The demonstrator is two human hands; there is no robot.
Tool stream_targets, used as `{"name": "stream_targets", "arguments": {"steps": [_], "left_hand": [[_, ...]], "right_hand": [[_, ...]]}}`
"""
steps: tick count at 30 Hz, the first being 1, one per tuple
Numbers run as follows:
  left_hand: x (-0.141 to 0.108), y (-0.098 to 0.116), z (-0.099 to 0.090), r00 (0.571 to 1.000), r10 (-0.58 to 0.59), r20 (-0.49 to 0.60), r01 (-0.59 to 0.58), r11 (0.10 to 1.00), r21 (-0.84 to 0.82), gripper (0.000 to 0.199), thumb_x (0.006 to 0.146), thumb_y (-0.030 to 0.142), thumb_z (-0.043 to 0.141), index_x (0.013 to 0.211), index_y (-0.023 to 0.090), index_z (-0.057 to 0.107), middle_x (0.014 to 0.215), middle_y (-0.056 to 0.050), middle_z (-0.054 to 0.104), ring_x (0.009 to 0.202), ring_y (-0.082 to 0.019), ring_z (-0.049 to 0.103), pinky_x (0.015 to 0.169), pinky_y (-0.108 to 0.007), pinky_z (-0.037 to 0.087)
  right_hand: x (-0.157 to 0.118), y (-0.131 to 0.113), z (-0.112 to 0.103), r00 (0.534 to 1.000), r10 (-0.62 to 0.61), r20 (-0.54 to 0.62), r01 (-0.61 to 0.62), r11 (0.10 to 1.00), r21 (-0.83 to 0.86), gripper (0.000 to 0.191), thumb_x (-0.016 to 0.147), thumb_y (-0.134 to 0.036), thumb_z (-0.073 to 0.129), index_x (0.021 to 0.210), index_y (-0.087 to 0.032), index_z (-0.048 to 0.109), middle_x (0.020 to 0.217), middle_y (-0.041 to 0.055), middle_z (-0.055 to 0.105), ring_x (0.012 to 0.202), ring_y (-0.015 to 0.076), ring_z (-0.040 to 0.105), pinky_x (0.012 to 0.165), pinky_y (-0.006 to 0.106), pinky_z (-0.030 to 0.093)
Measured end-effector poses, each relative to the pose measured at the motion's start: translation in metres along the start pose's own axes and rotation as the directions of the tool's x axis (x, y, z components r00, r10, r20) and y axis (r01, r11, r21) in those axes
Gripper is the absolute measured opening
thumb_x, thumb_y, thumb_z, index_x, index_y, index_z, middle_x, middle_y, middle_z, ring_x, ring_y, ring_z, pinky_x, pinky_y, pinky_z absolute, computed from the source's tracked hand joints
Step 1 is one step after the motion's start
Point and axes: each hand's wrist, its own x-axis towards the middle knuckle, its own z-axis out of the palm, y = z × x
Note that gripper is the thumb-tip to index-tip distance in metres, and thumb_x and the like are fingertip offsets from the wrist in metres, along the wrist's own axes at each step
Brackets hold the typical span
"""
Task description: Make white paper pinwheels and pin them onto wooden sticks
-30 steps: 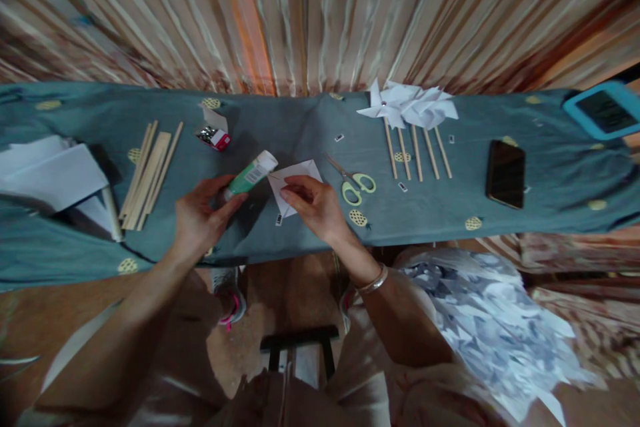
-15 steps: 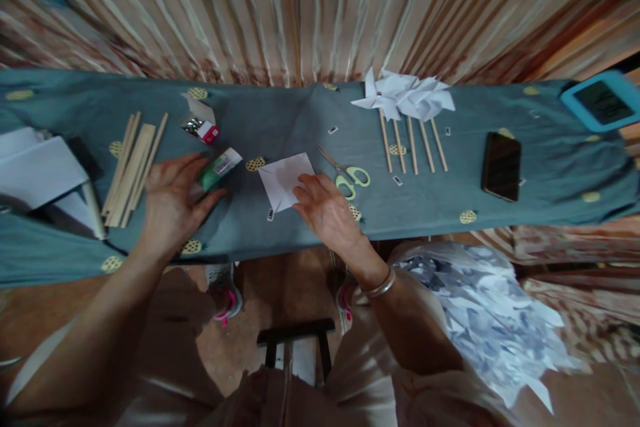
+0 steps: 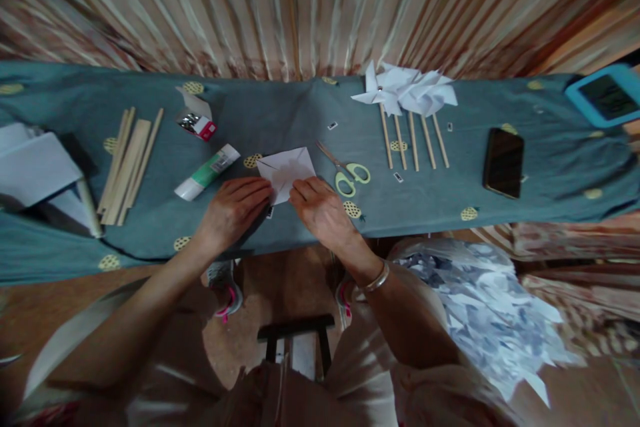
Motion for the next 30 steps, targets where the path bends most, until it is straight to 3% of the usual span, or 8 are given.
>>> {"name": "stream_targets", "arguments": {"steps": [10,19,30], "left_hand": [[0.008,-0.003,0.003,1.000,0.009,-0.005,-0.009,1.000,-0.010,0.021,0.094,0.020,0.054,0.104,0.018,0.072,0.106,-0.011,0.073,0.101,-0.026,0.064,0.085,-0.041,0.052],[0.012,-0.006,-0.011,0.992,0.016,0.121,-0.007,0.997,-0.072,0.025,0.096,0.025,0.050,0.103,0.022,0.074,0.107,-0.008,0.074,0.103,-0.026,0.064,0.087,-0.040,0.052],[0.017,-0.007,-0.002,0.999,0.041,0.033,-0.041,0.999,-0.003,0.023,0.097,0.025,0.052,0.093,0.018,0.073,0.096,-0.007,0.072,0.091,-0.022,0.062,0.079,-0.035,0.054]], "right_hand": [[-0.003,0.001,-0.001,0.999,0.051,0.002,-0.051,0.993,0.105,0.025,0.099,-0.022,0.045,0.100,-0.015,0.069,0.108,0.0133,0.069,0.099,0.0267,0.058,0.086,0.041,0.049],[-0.004,0.005,-0.004,0.998,0.044,0.039,-0.046,0.998,0.048,0.023,0.099,-0.019,0.046,0.095,-0.017,0.069,0.102,0.0096,0.069,0.096,0.0251,0.055,0.084,0.038,0.048],[-0.004,0.003,-0.003,0.999,0.033,0.014,-0.034,0.995,0.090,0.025,0.098,-0.030,0.048,0.104,-0.015,0.067,0.109,0.0128,0.068,0.099,0.0271,0.056,0.088,0.041,0.048]]}}
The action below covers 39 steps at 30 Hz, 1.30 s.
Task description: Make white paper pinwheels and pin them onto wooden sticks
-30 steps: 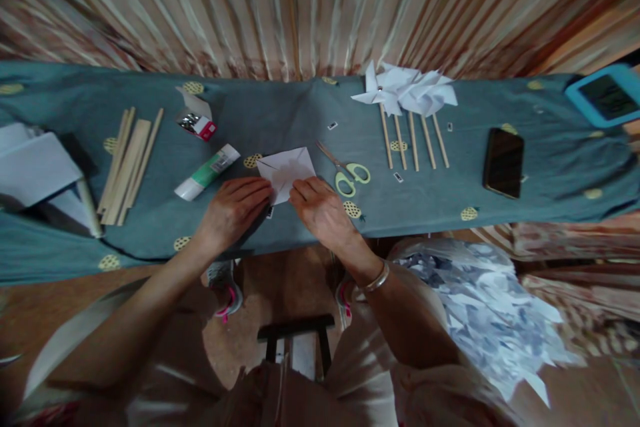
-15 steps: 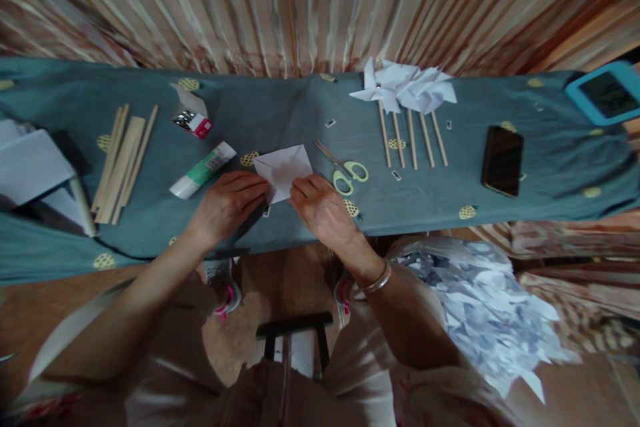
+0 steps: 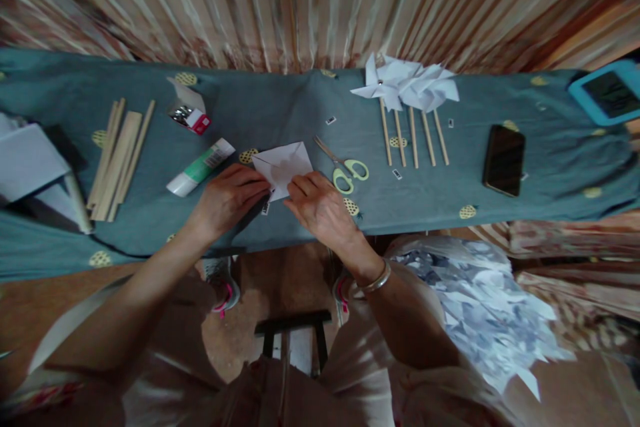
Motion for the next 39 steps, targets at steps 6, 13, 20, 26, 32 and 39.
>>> {"name": "stream_targets", "arguments": {"steps": [6,13,20,26,32,39], "left_hand": [[0.002,0.005,-0.002,0.999,-0.036,-0.025,0.034,0.998,-0.054,0.024,0.097,0.027,0.051,0.094,0.019,0.073,0.094,-0.008,0.072,0.090,-0.022,0.063,0.082,-0.037,0.054],[-0.005,0.015,-0.003,0.997,-0.050,-0.061,0.037,0.980,-0.195,0.026,0.098,0.032,0.051,0.095,0.017,0.073,0.089,-0.008,0.072,0.087,-0.020,0.065,0.080,-0.034,0.055],[-0.016,0.024,-0.003,1.000,0.009,0.004,-0.008,0.981,-0.195,0.022,0.092,0.031,0.061,0.104,0.014,0.070,0.102,-0.012,0.072,0.097,-0.024,0.064,0.085,-0.038,0.055],[-0.014,0.027,-0.001,1.000,0.017,-0.020,-0.020,0.991,-0.136,0.019,0.095,0.026,0.055,0.100,0.016,0.071,0.096,-0.010,0.072,0.092,-0.023,0.064,0.082,-0.037,0.054],[-0.012,0.031,0.003,0.996,0.003,-0.090,-0.017,0.988,-0.154,0.038,0.089,0.046,0.063,0.111,0.015,0.066,0.109,-0.013,0.070,0.105,-0.028,0.062,0.091,-0.044,0.051],[-0.007,0.035,0.001,0.997,-0.034,-0.076,0.025,0.992,-0.124,0.027,0.092,0.026,0.058,0.118,0.020,0.063,0.115,-0.011,0.068,0.110,-0.027,0.061,0.094,-0.045,0.049]], "right_hand": [[-0.001,-0.004,0.000,1.000,0.014,-0.025,-0.013,0.998,0.056,0.032,0.096,-0.038,0.051,0.113,-0.013,0.064,0.117,0.0146,0.066,0.104,0.0283,0.057,0.093,0.044,0.049],[-0.010,-0.007,-0.007,0.999,0.021,-0.035,-0.018,0.997,0.075,0.026,0.099,-0.022,0.043,0.105,-0.016,0.068,0.106,0.0117,0.069,0.096,0.0246,0.058,0.091,0.040,0.050],[-0.022,-0.013,-0.005,0.995,0.077,-0.060,-0.068,0.989,0.129,0.027,0.099,-0.020,0.044,0.098,-0.017,0.071,0.102,0.0099,0.071,0.095,0.0226,0.060,0.089,0.038,0.052],[-0.027,-0.011,0.000,0.985,0.146,-0.094,-0.123,0.968,0.219,0.028,0.099,-0.024,0.046,0.104,-0.017,0.072,0.107,0.0095,0.073,0.099,0.0219,0.063,0.092,0.039,0.053],[-0.024,-0.008,-0.001,0.964,0.195,-0.181,-0.145,0.955,0.260,0.025,0.099,-0.026,0.048,0.098,-0.018,0.072,0.099,0.0074,0.075,0.093,0.0207,0.067,0.090,0.037,0.052],[-0.021,-0.005,-0.006,0.936,0.265,-0.231,-0.178,0.924,0.338,0.019,0.096,-0.023,0.052,0.089,-0.017,0.070,0.088,0.0065,0.074,0.085,0.0199,0.068,0.085,0.035,0.052]]}}
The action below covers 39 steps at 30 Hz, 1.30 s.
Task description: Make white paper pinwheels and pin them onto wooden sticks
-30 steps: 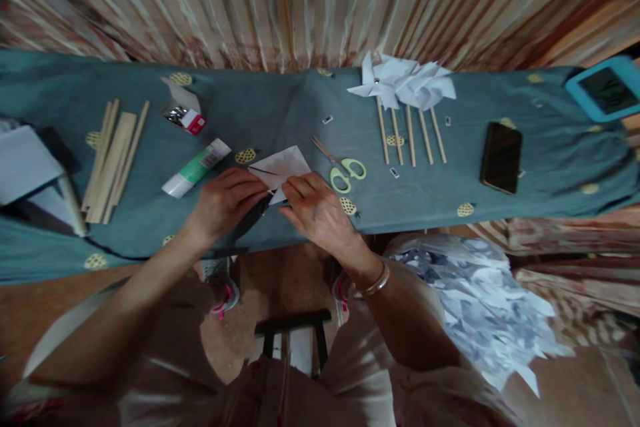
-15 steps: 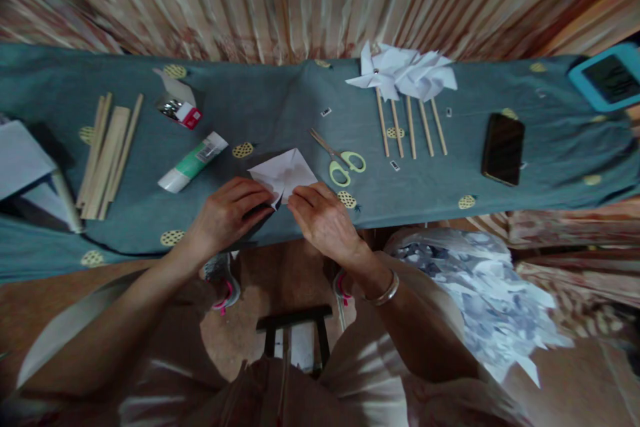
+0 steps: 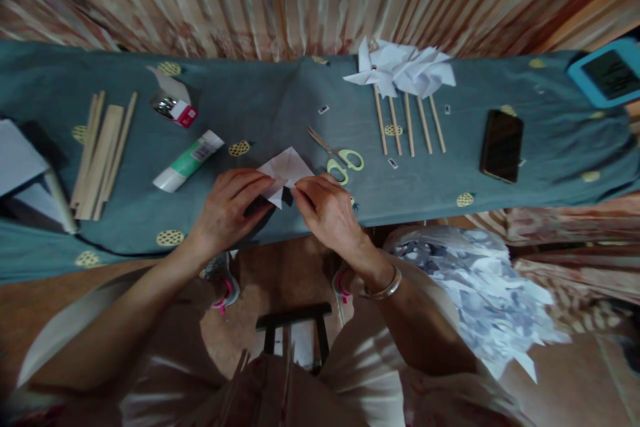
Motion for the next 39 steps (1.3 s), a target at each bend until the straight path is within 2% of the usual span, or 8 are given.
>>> {"name": "stream_targets", "arguments": {"steps": [3,7,11,15,19,29,33,39], "left_hand": [[-0.003,0.002,0.000,0.998,0.058,-0.012,-0.058,0.998,0.017,0.016,0.095,0.026,0.056,0.106,0.023,0.068,0.107,-0.007,0.071,0.104,-0.024,0.063,0.089,-0.041,0.050],[-0.011,0.005,0.004,0.988,0.154,-0.006,-0.154,0.988,0.014,0.015,0.096,0.026,0.057,0.096,0.018,0.070,0.100,-0.007,0.073,0.096,-0.022,0.064,0.082,-0.036,0.051],[-0.016,0.006,0.008,0.988,0.154,0.005,-0.154,0.988,0.007,0.018,0.097,0.023,0.053,0.100,0.016,0.070,0.102,-0.008,0.073,0.098,-0.021,0.063,0.082,-0.035,0.053],[-0.016,0.006,0.009,0.991,0.131,0.001,-0.131,0.991,-0.002,0.018,0.097,0.022,0.053,0.101,0.016,0.069,0.101,-0.009,0.073,0.098,-0.021,0.063,0.084,-0.036,0.054],[-0.015,0.008,0.009,0.992,0.125,0.002,-0.125,0.992,-0.011,0.018,0.097,0.021,0.053,0.102,0.015,0.069,0.102,-0.009,0.072,0.098,-0.022,0.063,0.083,-0.037,0.054],[-0.014,0.012,0.008,0.991,0.127,-0.034,-0.126,0.992,0.020,0.021,0.094,0.018,0.056,0.113,0.010,0.062,0.101,-0.012,0.071,0.095,-0.024,0.062,0.082,-0.038,0.054],[-0.015,0.013,0.009,0.993,0.116,-0.035,-0.116,0.993,0.007,0.026,0.096,0.018,0.054,0.121,0.011,0.059,0.110,-0.013,0.069,0.099,-0.024,0.063,0.084,-0.039,0.054],[-0.018,0.015,0.013,0.991,0.122,-0.047,-0.124,0.992,-0.022,0.024,0.096,0.016,0.053,0.118,0.012,0.061,0.117,-0.016,0.067,0.104,-0.025,0.064,0.084,-0.039,0.055]], "right_hand": [[-0.001,0.000,-0.001,0.998,-0.026,0.058,0.027,0.999,-0.022,0.023,0.098,-0.024,0.050,0.089,-0.018,0.070,0.089,0.0059,0.074,0.085,0.0191,0.067,0.086,0.035,0.051],[-0.006,0.000,0.001,0.983,-0.080,0.165,0.096,0.991,-0.090,0.026,0.099,-0.024,0.048,0.092,-0.018,0.073,0.095,0.0075,0.074,0.090,0.0205,0.065,0.086,0.036,0.051],[-0.010,0.001,0.003,0.982,-0.101,0.157,0.115,0.990,-0.086,0.021,0.096,-0.023,0.052,0.096,-0.018,0.073,0.100,0.0081,0.073,0.093,0.0213,0.064,0.088,0.036,0.052],[-0.009,0.000,0.005,0.992,-0.055,0.110,0.053,0.998,0.022,0.017,0.095,-0.024,0.055,0.092,-0.019,0.071,0.093,0.0050,0.074,0.089,0.0191,0.066,0.088,0.035,0.051],[-0.006,-0.002,0.004,0.995,-0.014,0.102,0.005,0.996,0.087,0.023,0.097,-0.022,0.050,0.087,-0.016,0.070,0.088,0.0063,0.073,0.085,0.0186,0.067,0.084,0.034,0.050],[-0.003,0.003,0.010,0.988,0.085,0.131,-0.080,0.996,-0.049,0.025,0.097,-0.027,0.051,0.092,-0.019,0.074,0.084,0.0055,0.075,0.081,0.0199,0.068,0.082,0.033,0.049],[-0.001,0.001,0.011,0.985,0.119,0.122,-0.114,0.993,-0.044,0.021,0.095,-0.024,0.054,0.094,-0.018,0.074,0.088,0.0066,0.075,0.083,0.0205,0.068,0.084,0.033,0.050],[0.001,-0.003,0.010,0.973,0.205,0.106,-0.203,0.979,-0.030,0.016,0.091,-0.024,0.058,0.097,-0.019,0.072,0.089,0.0054,0.075,0.084,0.0205,0.068,0.081,0.033,0.051]]}}
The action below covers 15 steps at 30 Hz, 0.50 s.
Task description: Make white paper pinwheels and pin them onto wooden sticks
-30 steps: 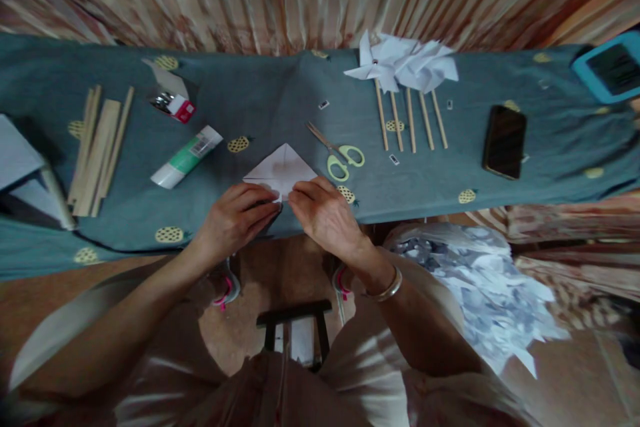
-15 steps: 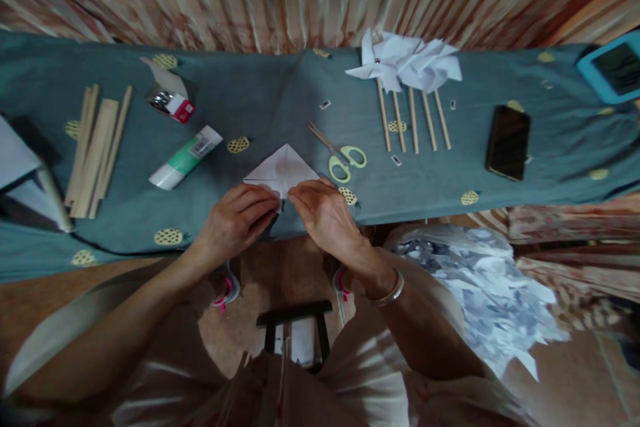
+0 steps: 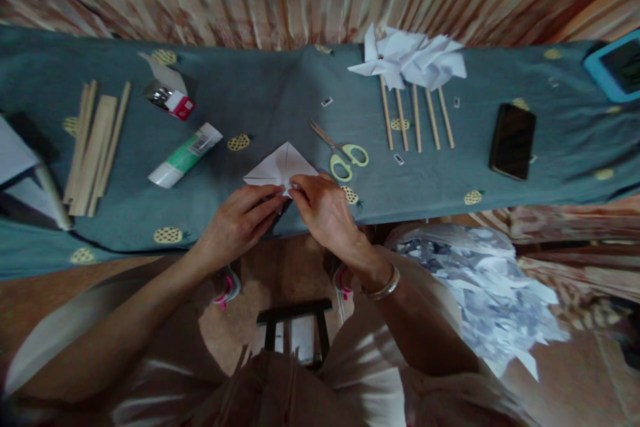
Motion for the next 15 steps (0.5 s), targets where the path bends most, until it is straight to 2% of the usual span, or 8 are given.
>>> {"name": "stream_targets", "arguments": {"steps": [8,15], "left_hand": [[0.0014,0.0012,-0.0013,0.998,-0.001,0.058,0.002,1.000,-0.025,0.024,0.097,0.015,0.051,0.117,0.011,0.063,0.123,-0.015,0.067,0.106,-0.025,0.062,0.087,-0.041,0.054],[0.0016,-0.0001,0.0000,0.998,0.014,0.057,-0.013,0.999,-0.030,0.025,0.097,0.015,0.051,0.118,0.011,0.063,0.122,-0.014,0.069,0.107,-0.025,0.061,0.086,-0.041,0.054]], "right_hand": [[0.0023,0.0022,0.0035,0.998,0.070,0.002,-0.070,0.997,0.043,0.017,0.089,-0.024,0.061,0.104,-0.017,0.067,0.084,0.0052,0.073,0.085,0.0209,0.068,0.079,0.033,0.051],[0.0049,0.0005,0.0044,0.996,0.092,0.011,-0.093,0.995,0.026,0.017,0.090,-0.025,0.056,0.102,-0.018,0.066,0.086,0.0060,0.073,0.086,0.0207,0.068,0.079,0.033,0.051]]}}
